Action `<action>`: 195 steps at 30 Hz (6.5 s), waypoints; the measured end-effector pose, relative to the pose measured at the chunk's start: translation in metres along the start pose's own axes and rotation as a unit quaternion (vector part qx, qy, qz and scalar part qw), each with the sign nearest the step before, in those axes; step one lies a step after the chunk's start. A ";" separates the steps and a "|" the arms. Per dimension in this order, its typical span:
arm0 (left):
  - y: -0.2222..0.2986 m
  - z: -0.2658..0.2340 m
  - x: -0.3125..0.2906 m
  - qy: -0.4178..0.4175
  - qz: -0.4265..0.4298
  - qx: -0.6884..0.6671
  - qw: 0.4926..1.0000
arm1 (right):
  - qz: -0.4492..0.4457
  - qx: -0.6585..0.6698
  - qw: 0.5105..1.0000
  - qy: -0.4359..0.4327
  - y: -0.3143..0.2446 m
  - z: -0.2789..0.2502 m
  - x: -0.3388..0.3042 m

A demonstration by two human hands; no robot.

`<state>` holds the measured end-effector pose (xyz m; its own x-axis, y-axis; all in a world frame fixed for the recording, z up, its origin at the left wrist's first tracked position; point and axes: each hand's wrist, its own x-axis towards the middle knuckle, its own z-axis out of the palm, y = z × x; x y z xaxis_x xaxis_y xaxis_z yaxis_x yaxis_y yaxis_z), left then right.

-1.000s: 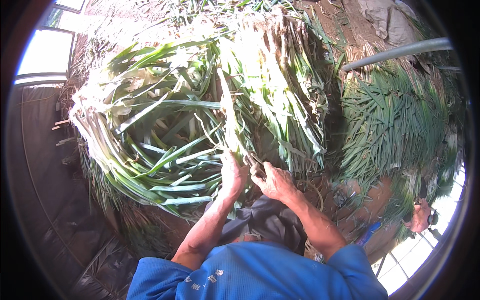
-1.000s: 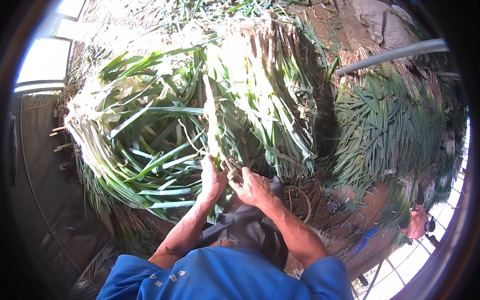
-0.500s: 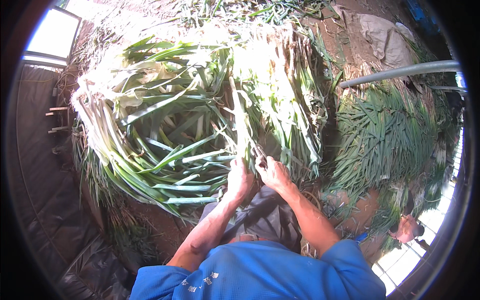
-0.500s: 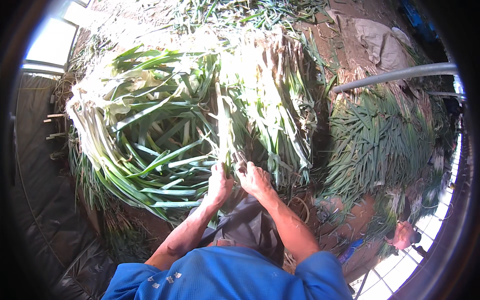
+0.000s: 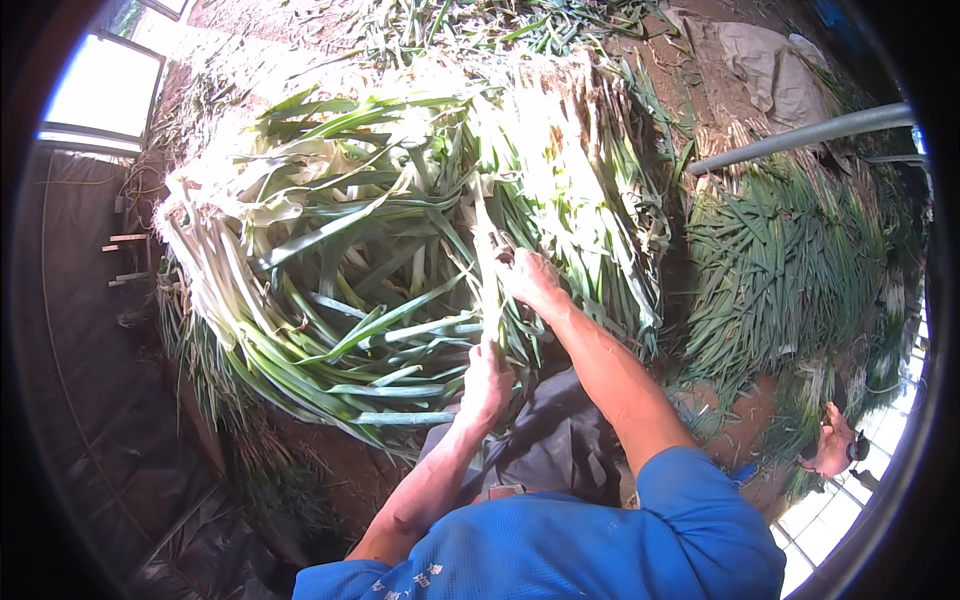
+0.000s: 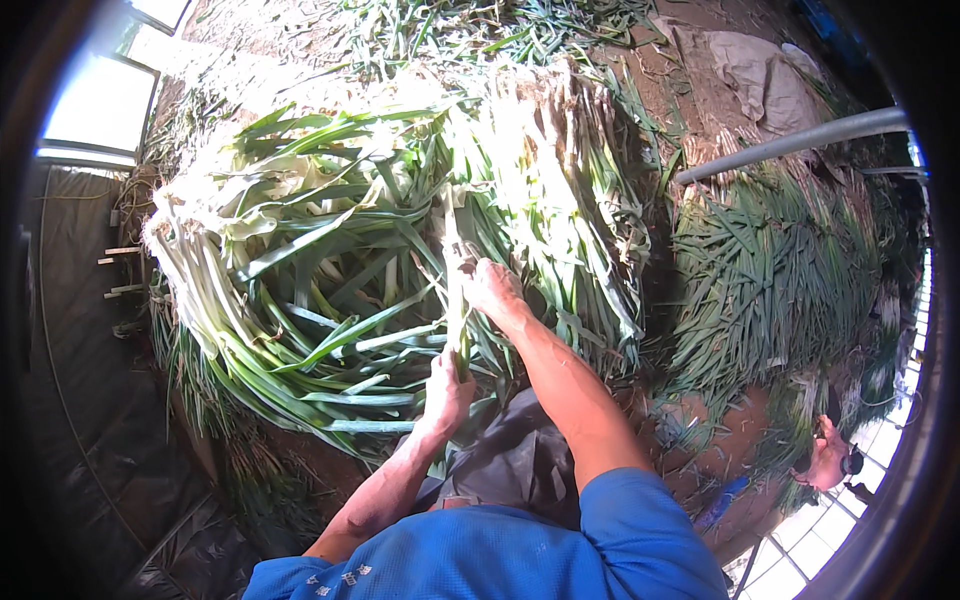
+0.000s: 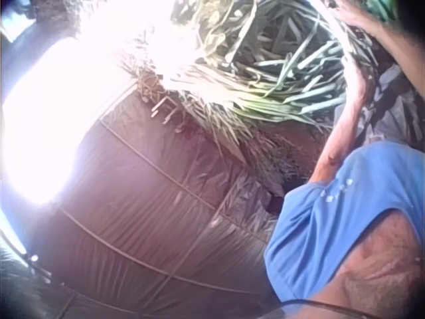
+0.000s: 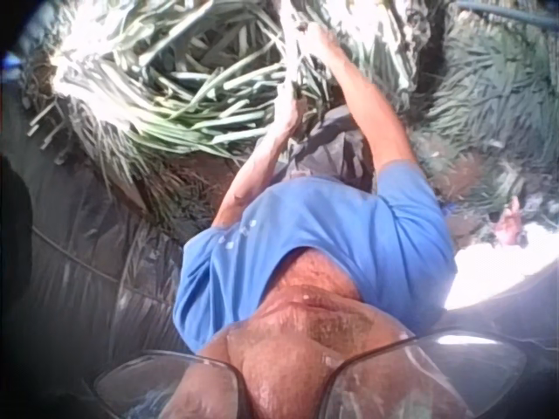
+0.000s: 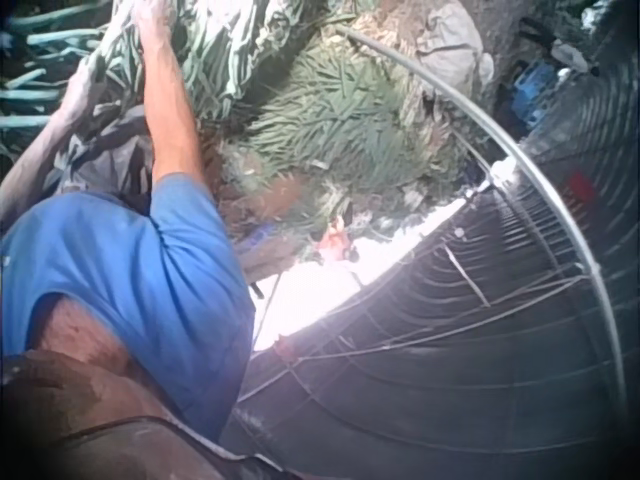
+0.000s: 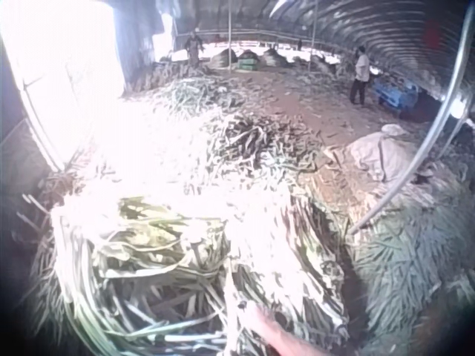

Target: The person repeatedly picks up bundles of long green plant stalks from a large pile, separates them by hand, and places them back onto the pile. The hands work continuously to sort and arrange the stalks.

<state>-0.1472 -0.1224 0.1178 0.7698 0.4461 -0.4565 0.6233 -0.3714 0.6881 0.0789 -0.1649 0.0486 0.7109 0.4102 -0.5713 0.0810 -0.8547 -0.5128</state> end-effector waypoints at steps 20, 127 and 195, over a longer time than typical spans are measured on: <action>0.049 -0.272 -0.051 0.292 0.044 -0.343 0.892 | 0.226 -0.011 0.945 0.236 0.198 -0.105 0.061; 0.013 -0.045 0.104 0.107 -0.074 -0.251 0.959 | 0.198 0.169 0.962 0.087 0.258 0.004 0.172; 0.002 0.030 0.062 -0.160 -0.160 -0.445 0.867 | 0.019 -0.066 0.997 -0.023 0.021 -0.001 0.070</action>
<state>-0.0943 -0.1194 0.0740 0.6646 0.1087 -0.7393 0.5690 0.5677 0.5950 0.1311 -0.1548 -0.0013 0.6832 0.3882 -0.6185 0.1487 -0.9032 -0.4026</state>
